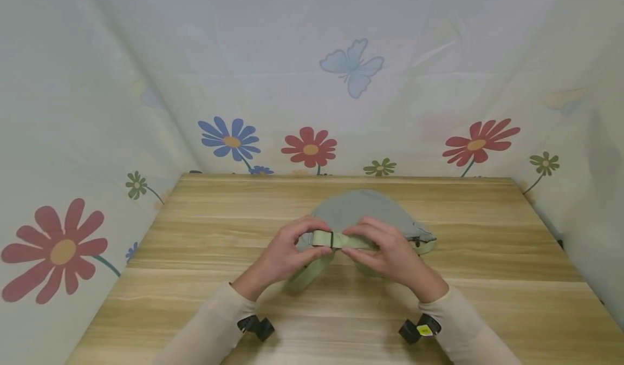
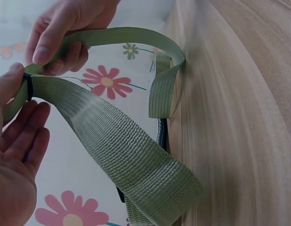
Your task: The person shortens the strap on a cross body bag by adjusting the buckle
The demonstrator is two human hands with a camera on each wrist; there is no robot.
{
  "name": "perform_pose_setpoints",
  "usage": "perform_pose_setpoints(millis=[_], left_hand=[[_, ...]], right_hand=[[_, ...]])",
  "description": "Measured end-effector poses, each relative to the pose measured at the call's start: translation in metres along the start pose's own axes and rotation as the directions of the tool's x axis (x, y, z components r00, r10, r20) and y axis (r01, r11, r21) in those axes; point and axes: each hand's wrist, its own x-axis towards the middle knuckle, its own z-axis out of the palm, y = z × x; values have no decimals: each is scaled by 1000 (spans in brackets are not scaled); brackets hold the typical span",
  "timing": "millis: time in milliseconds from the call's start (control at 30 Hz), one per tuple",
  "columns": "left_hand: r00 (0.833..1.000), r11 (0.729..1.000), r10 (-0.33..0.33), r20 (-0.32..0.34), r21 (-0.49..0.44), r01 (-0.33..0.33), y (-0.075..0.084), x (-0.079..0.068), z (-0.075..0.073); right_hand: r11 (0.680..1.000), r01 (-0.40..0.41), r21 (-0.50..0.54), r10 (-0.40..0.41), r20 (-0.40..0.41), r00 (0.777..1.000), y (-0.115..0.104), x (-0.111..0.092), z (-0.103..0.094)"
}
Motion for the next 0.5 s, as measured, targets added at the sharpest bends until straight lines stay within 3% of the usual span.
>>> perform_pose_setpoints(millis=[333,500], left_hand=[[999,999,31,13,21,-31,3,3,2],[1000,999,31,0,42,-31,2,3,3]], right_hand=[[990,80,-117,-79,19,997,-4,7,0],[986,73,-150,-67,42,997,-7,7,-2]])
